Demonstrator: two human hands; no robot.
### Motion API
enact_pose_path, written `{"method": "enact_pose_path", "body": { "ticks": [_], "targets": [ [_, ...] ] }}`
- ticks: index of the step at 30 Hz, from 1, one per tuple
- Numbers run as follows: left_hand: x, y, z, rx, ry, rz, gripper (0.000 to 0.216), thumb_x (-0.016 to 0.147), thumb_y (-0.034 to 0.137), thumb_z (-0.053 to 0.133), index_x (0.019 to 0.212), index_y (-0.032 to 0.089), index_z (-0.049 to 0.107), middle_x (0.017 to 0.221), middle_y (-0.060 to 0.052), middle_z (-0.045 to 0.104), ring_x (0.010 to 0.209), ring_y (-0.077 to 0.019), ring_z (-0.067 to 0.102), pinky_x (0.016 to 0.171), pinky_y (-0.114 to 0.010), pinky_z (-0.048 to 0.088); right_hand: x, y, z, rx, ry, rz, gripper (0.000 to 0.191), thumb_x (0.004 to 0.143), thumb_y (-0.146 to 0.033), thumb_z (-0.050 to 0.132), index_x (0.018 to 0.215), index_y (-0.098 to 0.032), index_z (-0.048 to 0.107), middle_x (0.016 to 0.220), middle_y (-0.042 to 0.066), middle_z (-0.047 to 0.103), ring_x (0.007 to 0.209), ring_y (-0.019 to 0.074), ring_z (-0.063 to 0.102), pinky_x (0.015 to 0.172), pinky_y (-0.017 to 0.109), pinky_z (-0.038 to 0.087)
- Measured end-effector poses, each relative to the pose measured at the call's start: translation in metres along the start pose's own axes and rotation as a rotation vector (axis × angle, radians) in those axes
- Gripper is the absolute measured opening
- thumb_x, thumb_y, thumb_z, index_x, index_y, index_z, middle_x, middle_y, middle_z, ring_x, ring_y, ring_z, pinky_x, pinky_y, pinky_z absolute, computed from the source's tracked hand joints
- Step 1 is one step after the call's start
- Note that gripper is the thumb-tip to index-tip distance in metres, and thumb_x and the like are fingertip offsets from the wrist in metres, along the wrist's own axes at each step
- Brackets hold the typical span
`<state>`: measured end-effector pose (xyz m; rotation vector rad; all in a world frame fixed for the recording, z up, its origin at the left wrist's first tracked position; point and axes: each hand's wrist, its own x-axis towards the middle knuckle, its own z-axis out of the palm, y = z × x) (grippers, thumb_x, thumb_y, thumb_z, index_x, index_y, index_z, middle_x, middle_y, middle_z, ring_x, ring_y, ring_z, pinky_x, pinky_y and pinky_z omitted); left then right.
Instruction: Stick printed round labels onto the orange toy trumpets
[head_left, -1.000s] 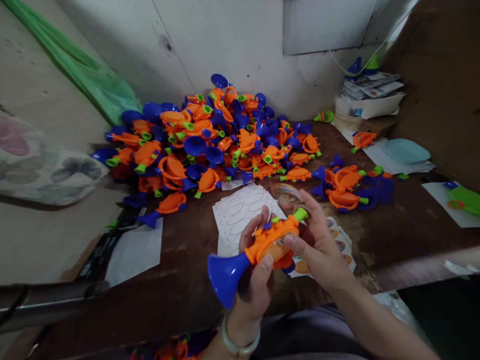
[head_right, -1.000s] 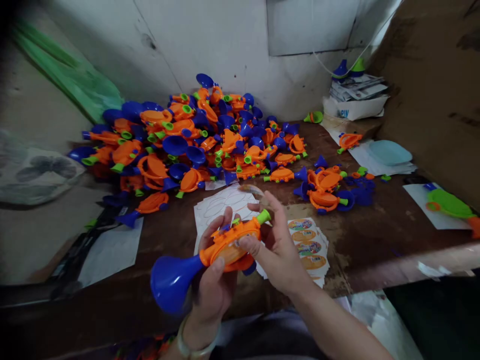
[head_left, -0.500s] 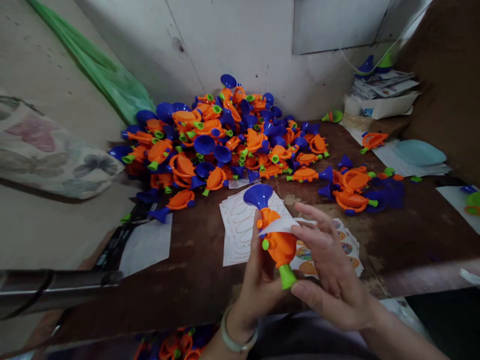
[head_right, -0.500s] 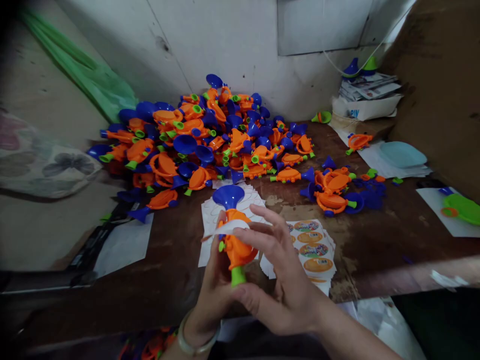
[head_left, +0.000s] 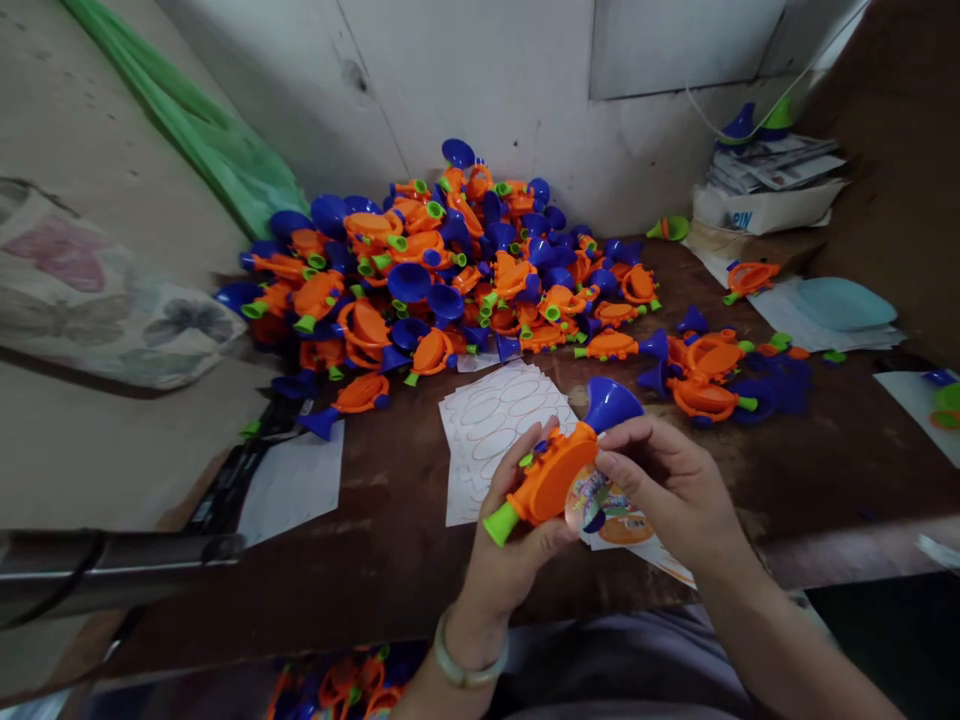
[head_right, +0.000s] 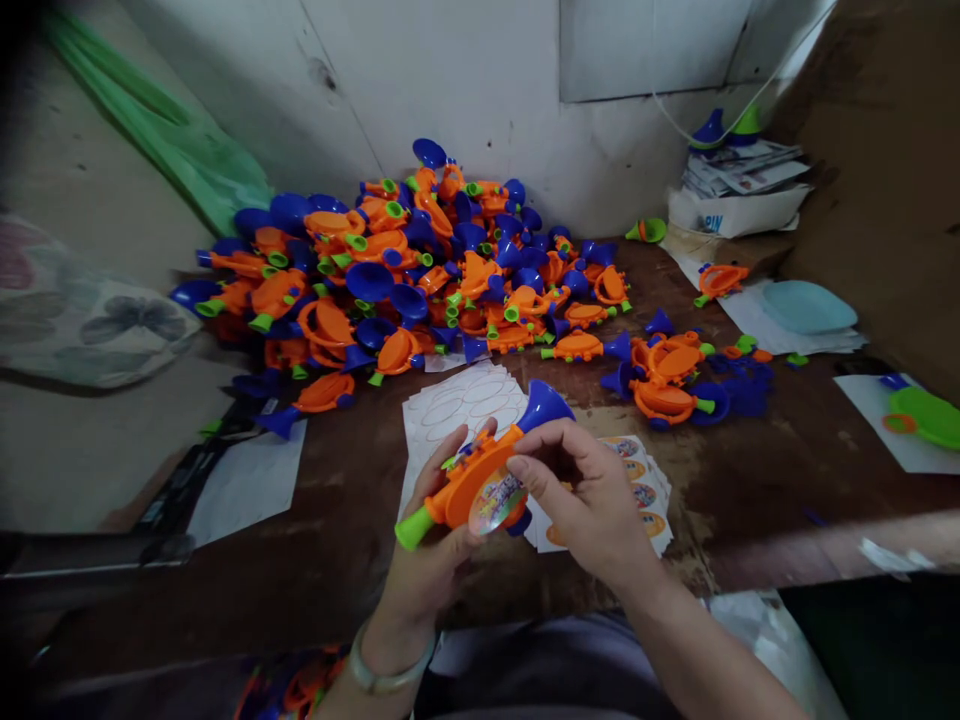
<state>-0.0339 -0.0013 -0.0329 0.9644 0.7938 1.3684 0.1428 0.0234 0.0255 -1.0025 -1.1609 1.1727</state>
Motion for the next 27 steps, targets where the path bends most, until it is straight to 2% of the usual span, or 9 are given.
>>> {"method": "enact_pose_path", "body": {
  "ticks": [2, 6, 12, 19, 27],
  "targets": [
    [0.001, 0.003, 0.002, -0.031, -0.057, -0.008, 0.088, 0.070, 0.043, 0.104, 0.149, 0.036, 0.067, 0.161, -0.011, 0.064, 0.146, -0.0362, 0.064, 0.118, -0.043, 0.056, 0.000, -0.001, 0.001, -0.069, 0.009, -0.046, 0.007, 0.089, -0.024, 0.086, 0.088, -0.026, 0.080, 0.074, -0.005, 0.076, 0.062, 0.0077, 0.068, 0.060, 0.012, 0.057],
    [0.000, 0.007, 0.007, -0.097, -0.099, 0.006, 0.086, 0.071, 0.038, 0.104, 0.148, 0.040, 0.067, 0.159, -0.007, 0.068, 0.138, -0.0304, 0.071, 0.112, -0.035, 0.060, -0.002, -0.001, 0.006, -0.157, 0.025, -0.102, 0.007, 0.089, -0.022, 0.084, 0.090, -0.027, 0.078, 0.074, -0.006, 0.077, 0.060, 0.0078, 0.069, 0.057, 0.012, 0.057],
    [-0.002, 0.007, 0.010, -0.099, -0.088, 0.021, 0.069, 0.084, 0.037, 0.096, 0.146, 0.034, 0.068, 0.156, -0.009, 0.069, 0.136, -0.0300, 0.072, 0.112, -0.037, 0.060, -0.005, 0.001, 0.013, -0.240, 0.070, -0.193, 0.006, 0.089, -0.021, 0.081, 0.090, -0.025, 0.077, 0.078, -0.005, 0.079, 0.064, 0.0091, 0.072, 0.061, 0.014, 0.059],
    [-0.002, 0.010, 0.011, -0.056, -0.065, 0.056, 0.059, 0.089, 0.029, 0.091, 0.143, 0.038, 0.070, 0.153, -0.003, 0.072, 0.133, -0.0234, 0.073, 0.112, -0.031, 0.059, -0.007, 0.004, 0.013, -0.235, 0.058, -0.167, 0.005, 0.092, -0.024, 0.081, 0.091, -0.024, 0.076, 0.078, -0.003, 0.079, 0.063, 0.0122, 0.073, 0.059, 0.019, 0.060],
    [-0.001, 0.012, 0.012, -0.034, -0.042, 0.082, 0.052, 0.092, 0.028, 0.087, 0.141, 0.035, 0.072, 0.150, -0.005, 0.074, 0.134, -0.0246, 0.073, 0.113, -0.033, 0.059, -0.005, 0.002, 0.015, -0.225, 0.052, -0.173, 0.005, 0.091, -0.023, 0.081, 0.090, -0.024, 0.076, 0.078, -0.003, 0.079, 0.062, 0.0113, 0.073, 0.058, 0.018, 0.059]
  ]
}}
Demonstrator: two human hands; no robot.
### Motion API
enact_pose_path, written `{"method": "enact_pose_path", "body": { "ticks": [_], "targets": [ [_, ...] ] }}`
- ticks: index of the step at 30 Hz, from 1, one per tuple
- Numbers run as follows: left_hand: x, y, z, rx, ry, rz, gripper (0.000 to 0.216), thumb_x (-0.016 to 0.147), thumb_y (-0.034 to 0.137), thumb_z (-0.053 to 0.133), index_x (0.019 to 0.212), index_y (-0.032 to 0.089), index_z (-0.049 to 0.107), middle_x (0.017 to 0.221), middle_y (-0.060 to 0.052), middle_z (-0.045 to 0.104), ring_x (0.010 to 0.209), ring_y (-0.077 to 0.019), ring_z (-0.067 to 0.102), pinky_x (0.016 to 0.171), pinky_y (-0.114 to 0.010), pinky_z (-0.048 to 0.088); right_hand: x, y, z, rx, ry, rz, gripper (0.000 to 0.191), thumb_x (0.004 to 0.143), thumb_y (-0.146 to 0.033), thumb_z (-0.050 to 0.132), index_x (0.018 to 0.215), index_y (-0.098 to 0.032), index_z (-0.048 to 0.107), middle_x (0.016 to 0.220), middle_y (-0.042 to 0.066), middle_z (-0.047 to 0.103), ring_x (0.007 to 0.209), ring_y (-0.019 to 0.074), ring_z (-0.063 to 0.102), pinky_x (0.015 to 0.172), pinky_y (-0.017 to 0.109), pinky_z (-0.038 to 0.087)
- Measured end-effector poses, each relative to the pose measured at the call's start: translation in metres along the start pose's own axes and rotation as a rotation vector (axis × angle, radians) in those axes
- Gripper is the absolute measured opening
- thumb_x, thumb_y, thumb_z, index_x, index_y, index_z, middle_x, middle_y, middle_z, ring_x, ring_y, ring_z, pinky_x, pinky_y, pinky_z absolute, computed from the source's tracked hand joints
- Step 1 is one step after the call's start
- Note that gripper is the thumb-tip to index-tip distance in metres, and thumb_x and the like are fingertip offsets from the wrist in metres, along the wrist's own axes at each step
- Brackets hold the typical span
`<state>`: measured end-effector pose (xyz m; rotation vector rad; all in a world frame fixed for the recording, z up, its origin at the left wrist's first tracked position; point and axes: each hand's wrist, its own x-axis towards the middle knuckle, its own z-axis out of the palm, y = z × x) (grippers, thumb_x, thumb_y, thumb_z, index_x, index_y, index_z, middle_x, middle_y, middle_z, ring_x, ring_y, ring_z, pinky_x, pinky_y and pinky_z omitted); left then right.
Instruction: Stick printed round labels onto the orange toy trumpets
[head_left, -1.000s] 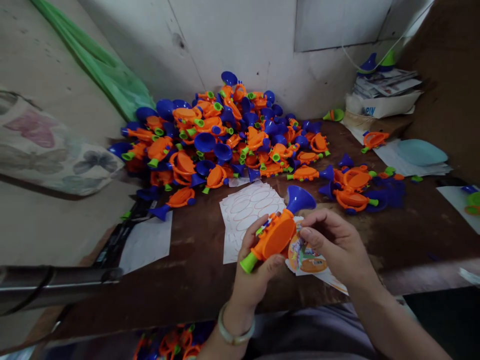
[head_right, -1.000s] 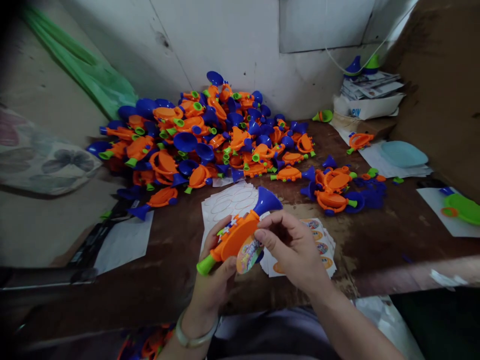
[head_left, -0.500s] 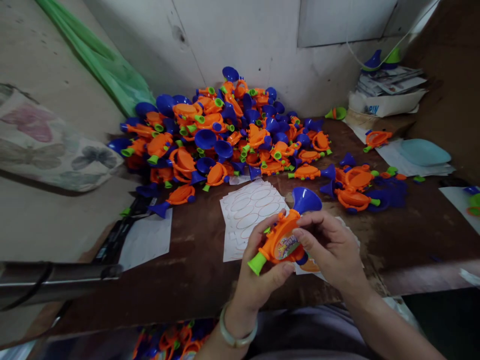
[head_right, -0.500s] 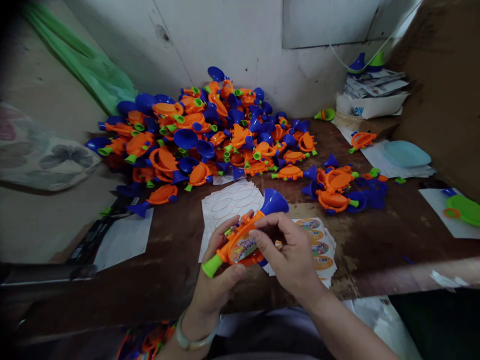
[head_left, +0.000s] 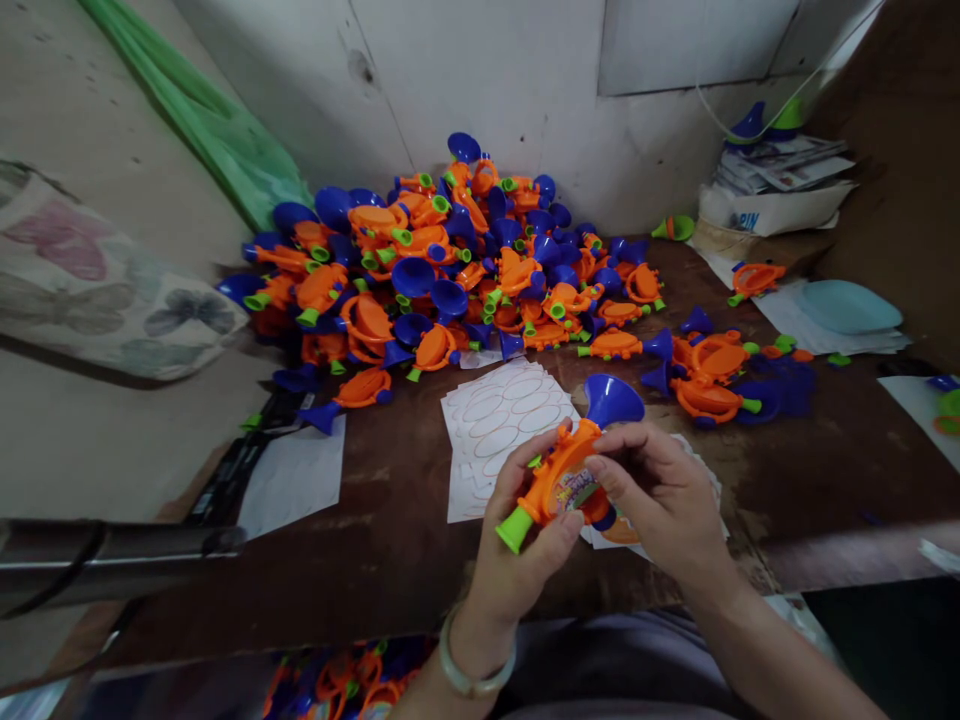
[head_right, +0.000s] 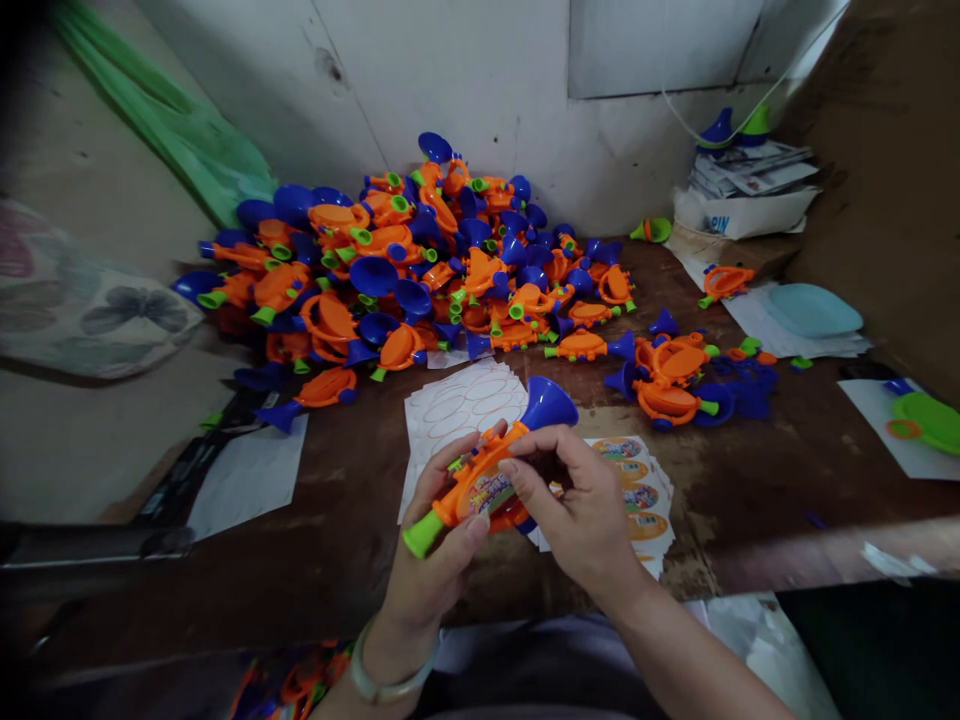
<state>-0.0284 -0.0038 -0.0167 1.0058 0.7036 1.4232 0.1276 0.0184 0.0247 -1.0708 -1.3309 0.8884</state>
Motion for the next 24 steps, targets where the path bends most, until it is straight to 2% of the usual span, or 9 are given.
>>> {"method": "enact_pose_path", "body": {
  "ticks": [6, 12, 19, 22, 23, 24],
  "targets": [
    [-0.001, -0.002, 0.000, 0.044, 0.018, -0.012, 0.047, 0.096, 0.032, 0.082, 0.142, 0.034, 0.070, 0.151, -0.006, 0.073, 0.137, -0.0273, 0.072, 0.116, -0.039, 0.058, 0.001, -0.001, 0.002, -0.056, 0.008, -0.046, 0.006, 0.091, -0.022, 0.080, 0.089, -0.025, 0.075, 0.076, -0.004, 0.078, 0.063, 0.0117, 0.072, 0.060, 0.019, 0.059],
    [-0.005, -0.005, -0.001, 0.125, 0.084, -0.018, 0.050, 0.095, 0.039, 0.082, 0.142, 0.027, 0.069, 0.156, -0.012, 0.068, 0.142, -0.0336, 0.067, 0.119, -0.047, 0.056, 0.001, 0.002, 0.004, -0.143, 0.019, -0.126, 0.005, 0.093, -0.021, 0.078, 0.092, -0.025, 0.076, 0.082, -0.002, 0.081, 0.068, 0.0137, 0.075, 0.064, 0.022, 0.060],
    [-0.008, -0.002, 0.000, 0.177, 0.075, 0.050, 0.048, 0.098, 0.033, 0.079, 0.145, 0.029, 0.069, 0.162, -0.012, 0.063, 0.145, -0.0329, 0.065, 0.119, -0.045, 0.056, -0.001, 0.004, 0.003, -0.355, -0.001, -0.258, 0.005, 0.100, -0.027, 0.073, 0.095, -0.027, 0.075, 0.083, 0.000, 0.080, 0.067, 0.0169, 0.073, 0.064, 0.028, 0.062],
    [-0.009, -0.003, -0.002, 0.178, 0.078, 0.057, 0.048, 0.099, 0.032, 0.078, 0.146, 0.031, 0.069, 0.164, -0.011, 0.061, 0.146, -0.0336, 0.064, 0.119, -0.045, 0.056, -0.002, 0.005, 0.005, -0.466, 0.003, -0.358, 0.007, 0.105, -0.025, 0.067, 0.106, -0.029, 0.073, 0.090, 0.001, 0.079, 0.078, 0.0197, 0.075, 0.076, 0.033, 0.064],
    [-0.009, -0.004, -0.002, 0.172, 0.084, 0.053, 0.048, 0.099, 0.033, 0.078, 0.146, 0.031, 0.069, 0.165, -0.011, 0.061, 0.146, -0.0341, 0.064, 0.119, -0.045, 0.057, -0.001, 0.007, 0.005, -0.508, 0.041, -0.394, 0.011, 0.105, -0.027, 0.068, 0.115, -0.030, 0.072, 0.098, 0.004, 0.079, 0.086, 0.0220, 0.075, 0.081, 0.036, 0.065],
    [-0.010, -0.005, -0.001, 0.164, 0.088, 0.045, 0.048, 0.098, 0.035, 0.078, 0.146, 0.031, 0.069, 0.164, -0.012, 0.062, 0.145, -0.0344, 0.065, 0.117, -0.046, 0.058, 0.001, 0.009, 0.005, -0.552, 0.100, -0.426, 0.022, 0.105, -0.030, 0.069, 0.127, -0.030, 0.068, 0.110, 0.007, 0.077, 0.096, 0.0249, 0.075, 0.085, 0.040, 0.065]
  ]
}}
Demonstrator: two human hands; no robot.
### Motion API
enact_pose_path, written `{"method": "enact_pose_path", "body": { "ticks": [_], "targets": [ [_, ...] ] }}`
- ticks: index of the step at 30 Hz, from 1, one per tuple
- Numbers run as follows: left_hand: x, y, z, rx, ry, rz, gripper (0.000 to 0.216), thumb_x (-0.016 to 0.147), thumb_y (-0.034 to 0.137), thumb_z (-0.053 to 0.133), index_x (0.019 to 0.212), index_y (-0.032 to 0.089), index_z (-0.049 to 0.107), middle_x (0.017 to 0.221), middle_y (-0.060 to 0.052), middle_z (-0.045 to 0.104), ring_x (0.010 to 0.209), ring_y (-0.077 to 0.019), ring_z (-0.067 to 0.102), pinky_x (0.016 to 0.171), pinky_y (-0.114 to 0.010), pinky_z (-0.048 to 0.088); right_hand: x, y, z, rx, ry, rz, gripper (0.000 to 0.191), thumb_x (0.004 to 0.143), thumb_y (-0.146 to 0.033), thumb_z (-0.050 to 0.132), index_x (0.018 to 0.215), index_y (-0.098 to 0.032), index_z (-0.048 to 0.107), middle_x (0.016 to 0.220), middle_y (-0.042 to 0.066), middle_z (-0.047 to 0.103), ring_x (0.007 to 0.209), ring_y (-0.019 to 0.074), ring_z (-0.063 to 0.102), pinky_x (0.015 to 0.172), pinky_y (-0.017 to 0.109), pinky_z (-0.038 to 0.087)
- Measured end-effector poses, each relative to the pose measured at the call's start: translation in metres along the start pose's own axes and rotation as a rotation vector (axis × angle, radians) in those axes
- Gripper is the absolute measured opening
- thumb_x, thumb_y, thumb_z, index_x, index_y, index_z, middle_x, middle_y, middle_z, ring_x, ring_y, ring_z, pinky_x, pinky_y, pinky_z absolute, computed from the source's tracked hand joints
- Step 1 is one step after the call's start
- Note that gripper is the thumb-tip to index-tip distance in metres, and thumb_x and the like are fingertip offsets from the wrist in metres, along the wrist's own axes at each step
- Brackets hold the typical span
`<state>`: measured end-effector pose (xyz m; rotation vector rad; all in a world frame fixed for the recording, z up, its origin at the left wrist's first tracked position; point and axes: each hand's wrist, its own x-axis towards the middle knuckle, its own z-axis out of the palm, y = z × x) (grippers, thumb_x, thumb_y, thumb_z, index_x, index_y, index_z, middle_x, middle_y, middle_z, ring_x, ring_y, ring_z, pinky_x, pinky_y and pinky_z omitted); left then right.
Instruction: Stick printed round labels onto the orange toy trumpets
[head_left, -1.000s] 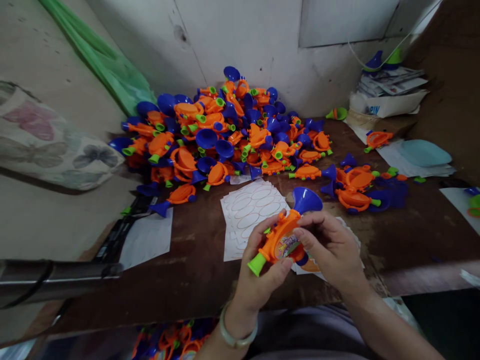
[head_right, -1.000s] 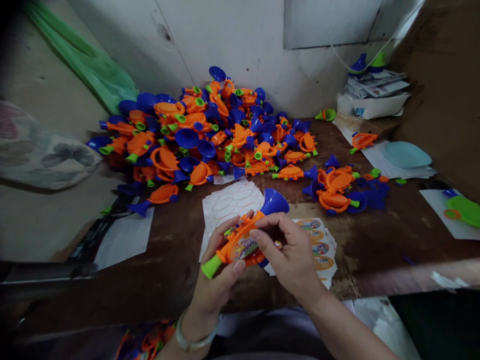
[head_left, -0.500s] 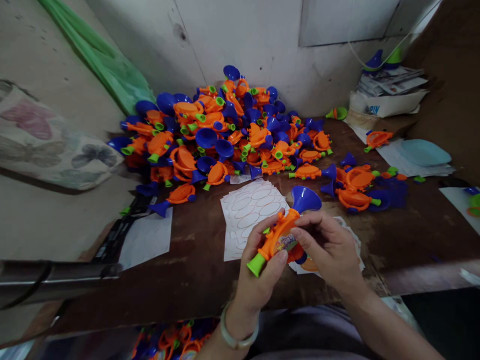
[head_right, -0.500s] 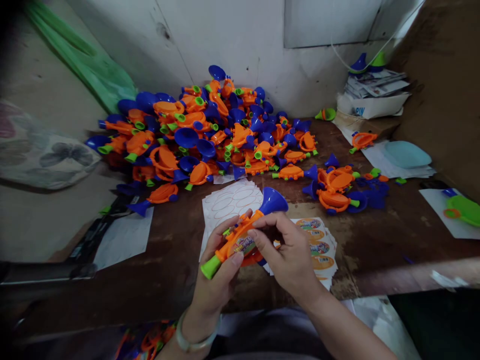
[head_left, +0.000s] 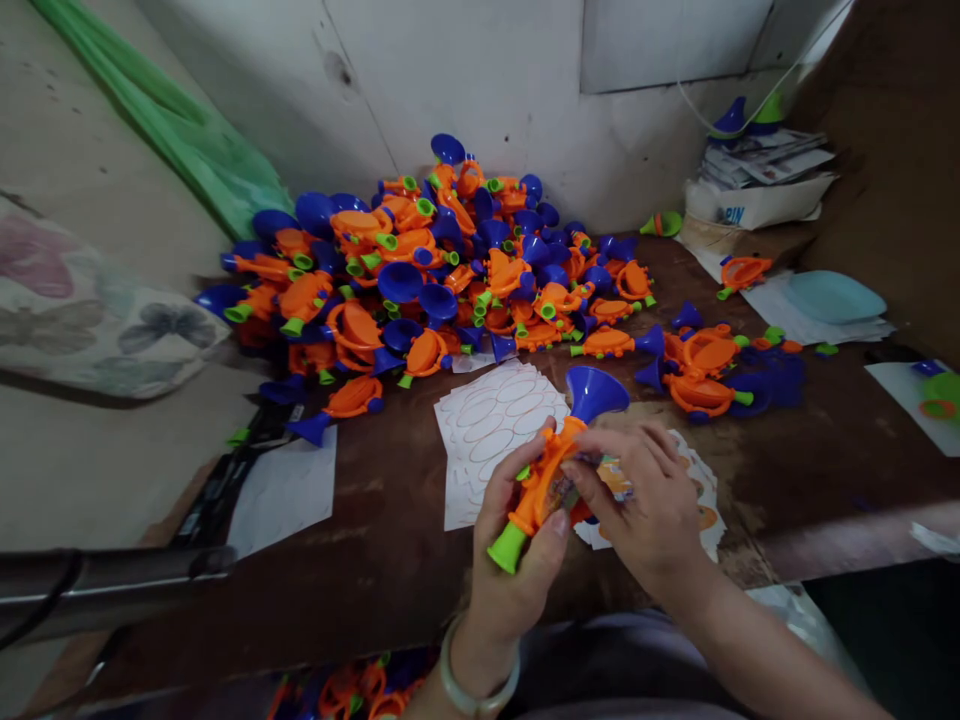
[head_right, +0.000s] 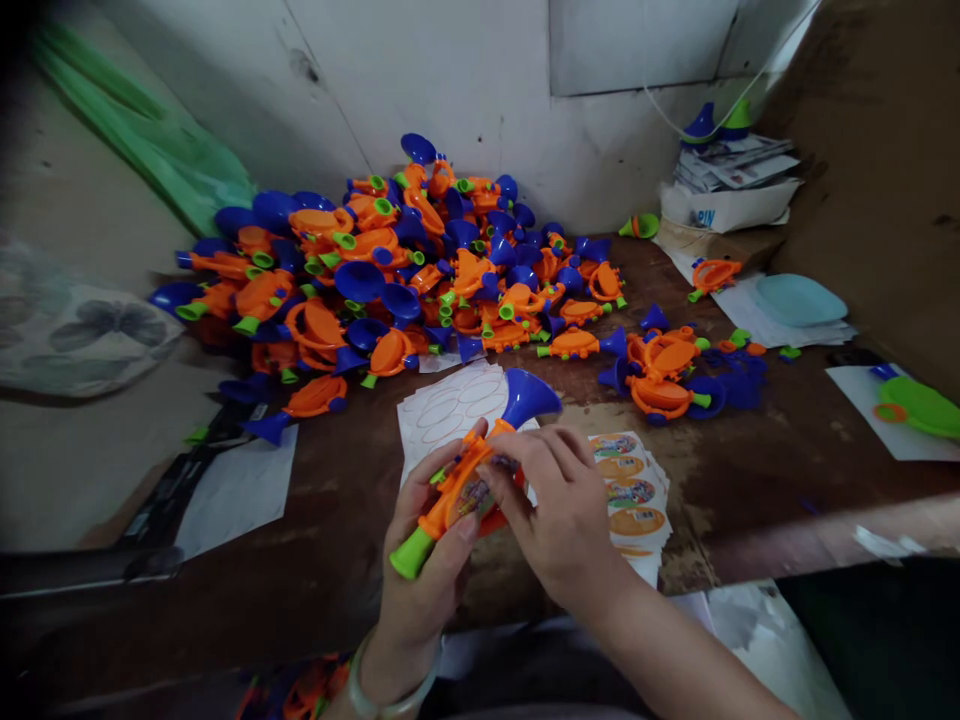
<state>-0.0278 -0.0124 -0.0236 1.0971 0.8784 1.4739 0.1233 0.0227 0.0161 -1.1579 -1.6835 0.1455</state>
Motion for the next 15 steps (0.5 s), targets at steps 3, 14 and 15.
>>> {"method": "enact_pose_path", "body": {
  "ticks": [3, 14, 15],
  "targets": [
    [-0.003, 0.001, 0.001, -0.006, -0.019, -0.026, 0.048, 0.099, 0.040, 0.078, 0.145, 0.029, 0.069, 0.156, -0.013, 0.069, 0.137, -0.0345, 0.071, 0.112, -0.046, 0.062, 0.004, 0.017, 0.001, -0.145, 0.151, -0.029, 0.067, 0.102, -0.044, 0.075, 0.159, -0.028, 0.045, 0.143, 0.018, 0.060, 0.121, 0.0330, 0.068, 0.091, 0.048, 0.064],
    [-0.009, -0.002, -0.168, 1.253, 0.133, 0.161, 0.069, 0.093, 0.033, 0.080, 0.157, 0.030, 0.057, 0.179, -0.017, 0.038, 0.162, -0.0458, 0.042, 0.128, -0.068, 0.040, -0.070, 0.116, -0.070, -0.351, -0.767, -0.140, 0.034, 0.095, -0.028, 0.078, 0.129, -0.026, 0.075, 0.128, 0.014, 0.079, 0.122, 0.0344, 0.071, 0.100, 0.050, 0.062],
    [-0.011, -0.007, -0.181, 1.318, 0.088, 0.119, 0.074, 0.092, 0.037, 0.082, 0.160, 0.027, 0.054, 0.182, -0.020, 0.029, 0.166, -0.0495, 0.031, 0.128, -0.072, 0.036, -0.082, 0.120, -0.069, -0.391, -0.804, -0.177, 0.041, 0.093, -0.026, 0.080, 0.134, -0.026, 0.074, 0.132, 0.014, 0.079, 0.126, 0.0347, 0.071, 0.101, 0.050, 0.063]
  ]
}}
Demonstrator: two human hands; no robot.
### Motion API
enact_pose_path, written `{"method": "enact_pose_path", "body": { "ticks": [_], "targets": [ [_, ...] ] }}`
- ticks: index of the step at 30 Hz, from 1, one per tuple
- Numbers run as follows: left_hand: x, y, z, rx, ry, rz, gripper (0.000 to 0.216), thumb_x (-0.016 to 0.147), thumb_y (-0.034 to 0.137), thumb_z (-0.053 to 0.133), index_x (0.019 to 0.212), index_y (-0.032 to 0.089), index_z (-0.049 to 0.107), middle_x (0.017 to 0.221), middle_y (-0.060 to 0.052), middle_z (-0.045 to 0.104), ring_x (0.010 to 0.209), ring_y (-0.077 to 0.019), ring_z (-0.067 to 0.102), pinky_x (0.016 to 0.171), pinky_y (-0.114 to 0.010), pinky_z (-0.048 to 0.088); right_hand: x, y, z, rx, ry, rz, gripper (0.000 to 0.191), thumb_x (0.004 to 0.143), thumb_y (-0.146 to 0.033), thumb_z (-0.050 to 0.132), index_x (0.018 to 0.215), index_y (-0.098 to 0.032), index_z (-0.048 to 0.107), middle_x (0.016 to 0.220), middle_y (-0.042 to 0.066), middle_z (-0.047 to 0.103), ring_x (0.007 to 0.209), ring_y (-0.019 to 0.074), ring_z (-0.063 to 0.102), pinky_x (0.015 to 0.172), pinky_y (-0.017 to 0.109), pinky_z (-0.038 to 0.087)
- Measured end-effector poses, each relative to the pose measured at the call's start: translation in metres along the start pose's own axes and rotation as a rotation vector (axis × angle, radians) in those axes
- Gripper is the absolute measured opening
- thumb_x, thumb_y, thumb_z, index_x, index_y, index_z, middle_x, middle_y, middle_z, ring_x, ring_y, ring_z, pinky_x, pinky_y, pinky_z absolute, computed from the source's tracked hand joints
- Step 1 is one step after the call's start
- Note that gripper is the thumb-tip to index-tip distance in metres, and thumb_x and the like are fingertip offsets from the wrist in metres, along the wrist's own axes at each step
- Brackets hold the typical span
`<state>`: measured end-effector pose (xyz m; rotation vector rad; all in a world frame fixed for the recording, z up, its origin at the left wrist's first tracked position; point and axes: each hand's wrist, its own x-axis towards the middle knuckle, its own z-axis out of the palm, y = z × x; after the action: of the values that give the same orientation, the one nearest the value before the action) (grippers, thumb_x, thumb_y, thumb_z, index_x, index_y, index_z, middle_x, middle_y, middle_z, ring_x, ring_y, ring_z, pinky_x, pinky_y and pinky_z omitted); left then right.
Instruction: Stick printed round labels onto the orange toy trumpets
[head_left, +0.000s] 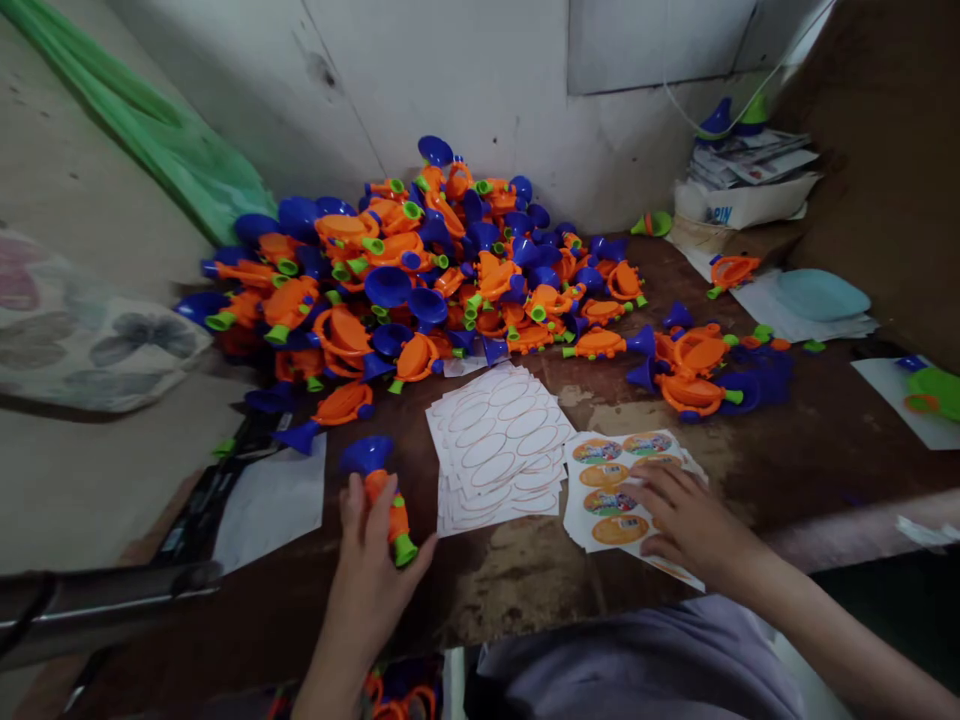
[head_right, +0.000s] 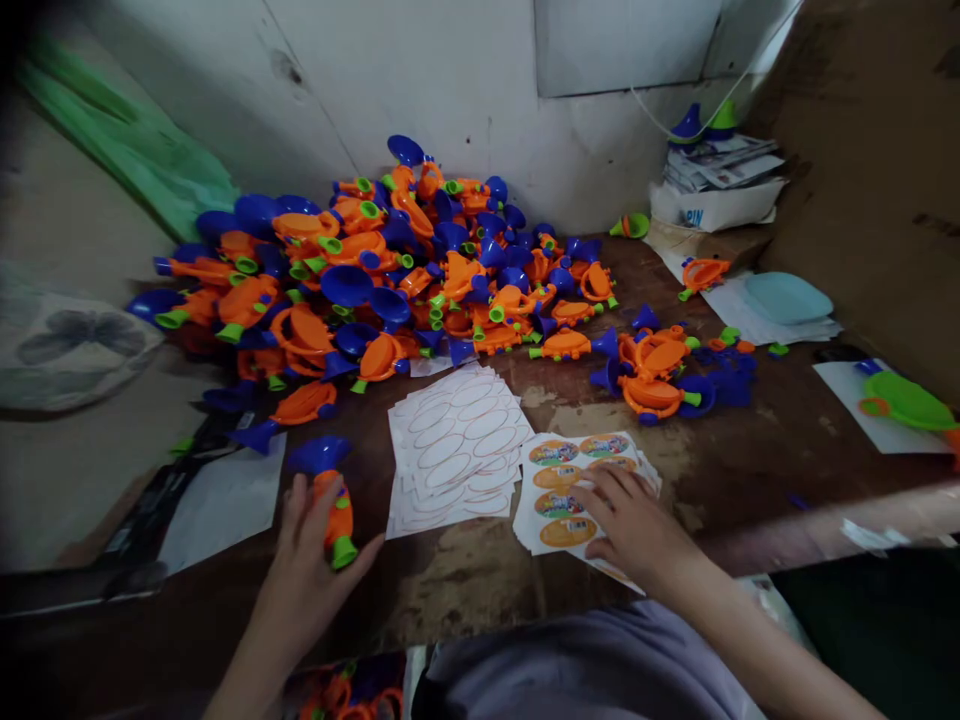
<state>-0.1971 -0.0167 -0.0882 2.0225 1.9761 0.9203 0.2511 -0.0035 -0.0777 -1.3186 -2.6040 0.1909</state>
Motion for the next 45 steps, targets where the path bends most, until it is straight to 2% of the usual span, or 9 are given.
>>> {"method": "enact_pose_path", "body": {
  "ticks": [5, 8, 11, 20, 24, 28, 31, 37, 45],
  "targets": [
    [-0.005, 0.012, 0.015, 0.052, -0.052, 0.079, 0.067, 0.096, 0.039, 0.078, 0.158, 0.025, 0.058, 0.183, -0.021, 0.025, 0.170, -0.0516, 0.002, 0.126, -0.082, 0.027, -0.018, -0.007, 0.027, -0.132, 0.027, -0.109, 0.037, 0.097, -0.013, 0.069, 0.133, -0.022, 0.076, 0.124, 0.012, 0.084, 0.121, 0.0332, 0.077, 0.100, 0.049, 0.066],
    [-0.004, 0.057, 0.029, -0.108, 0.045, 0.178, 0.049, 0.101, 0.031, 0.071, 0.149, 0.029, 0.067, 0.174, -0.016, 0.048, 0.166, -0.0442, 0.032, 0.124, -0.070, 0.043, -0.022, -0.012, 0.017, -0.147, 0.017, -0.196, 0.049, 0.093, 0.000, 0.060, 0.137, -0.018, 0.073, 0.133, 0.013, 0.083, 0.128, 0.0314, 0.077, 0.104, 0.044, 0.067],
    [-0.004, 0.099, 0.042, -0.354, -0.061, 0.186, 0.039, 0.101, 0.031, 0.071, 0.139, 0.031, 0.074, 0.142, -0.012, 0.078, 0.127, -0.0332, 0.078, 0.105, -0.048, 0.066, -0.018, -0.016, -0.001, -0.116, -0.020, -0.173, 0.056, 0.088, 0.005, 0.056, 0.139, -0.014, 0.071, 0.131, 0.016, 0.083, 0.125, 0.0309, 0.079, 0.099, 0.041, 0.070],
    [0.028, 0.146, 0.066, -0.949, -0.531, -0.602, 0.068, 0.087, 0.065, 0.082, 0.135, 0.018, 0.072, 0.073, -0.004, 0.081, 0.070, -0.0259, 0.081, 0.061, -0.037, 0.067, -0.007, -0.022, -0.015, 0.013, -0.033, 0.019, 0.049, 0.088, 0.006, 0.055, 0.126, -0.019, 0.074, 0.119, 0.013, 0.086, 0.107, 0.0264, 0.086, 0.088, 0.034, 0.071],
    [0.039, 0.149, 0.073, -0.990, -0.601, -0.703, 0.082, 0.086, 0.068, 0.082, 0.145, 0.015, 0.064, 0.063, -0.001, 0.075, 0.058, -0.0242, 0.076, 0.055, -0.032, 0.060, -0.018, -0.017, -0.009, 0.012, 0.140, -0.018, 0.042, 0.094, 0.002, 0.051, 0.123, -0.017, 0.074, 0.111, 0.014, 0.087, 0.098, 0.0242, 0.087, 0.083, 0.031, 0.072],
    [0.044, 0.158, 0.070, -1.085, -0.674, -0.781, 0.093, 0.087, 0.080, 0.071, 0.151, 0.014, 0.059, 0.072, -0.006, 0.080, 0.063, -0.0254, 0.077, 0.057, -0.031, 0.058, -0.025, -0.017, -0.019, 0.061, 0.303, -0.212, 0.037, 0.105, -0.004, 0.050, 0.127, -0.021, 0.074, 0.123, 0.010, 0.086, 0.123, 0.0216, 0.080, 0.109, 0.040, 0.065],
    [0.043, 0.167, 0.063, -1.224, -0.747, -0.737, 0.096, 0.073, 0.062, 0.093, 0.153, 0.019, 0.062, 0.078, -0.005, 0.082, 0.067, -0.0232, 0.076, 0.064, -0.031, 0.060, -0.023, -0.021, -0.025, 0.106, 0.470, -0.379, 0.028, 0.110, -0.012, 0.055, 0.125, -0.023, 0.076, 0.124, 0.005, 0.086, 0.142, 0.0202, 0.067, 0.122, 0.045, 0.057],
    [0.031, 0.177, 0.051, -1.153, -0.419, -0.508, 0.044, 0.076, 0.043, 0.095, 0.114, 0.021, 0.088, 0.082, -0.002, 0.081, 0.076, -0.0175, 0.073, 0.068, -0.025, 0.058, -0.011, -0.030, -0.020, 0.544, 0.645, 0.127, 0.036, 0.113, -0.040, 0.057, 0.147, -0.038, 0.070, 0.172, 0.009, 0.051, 0.157, 0.0282, 0.053, 0.117, 0.047, 0.060],
    [0.030, 0.178, 0.028, -1.018, -0.457, -0.298, 0.053, 0.080, 0.035, 0.087, 0.132, 0.022, 0.080, 0.110, -0.008, 0.086, 0.090, -0.0220, 0.078, 0.075, -0.029, 0.064, 0.012, -0.051, -0.031, 1.004, 0.463, 0.420, 0.030, 0.099, -0.036, 0.079, 0.128, -0.030, 0.080, 0.093, 0.001, 0.082, 0.073, 0.0158, 0.077, 0.064, 0.025, 0.066]
  ]
}}
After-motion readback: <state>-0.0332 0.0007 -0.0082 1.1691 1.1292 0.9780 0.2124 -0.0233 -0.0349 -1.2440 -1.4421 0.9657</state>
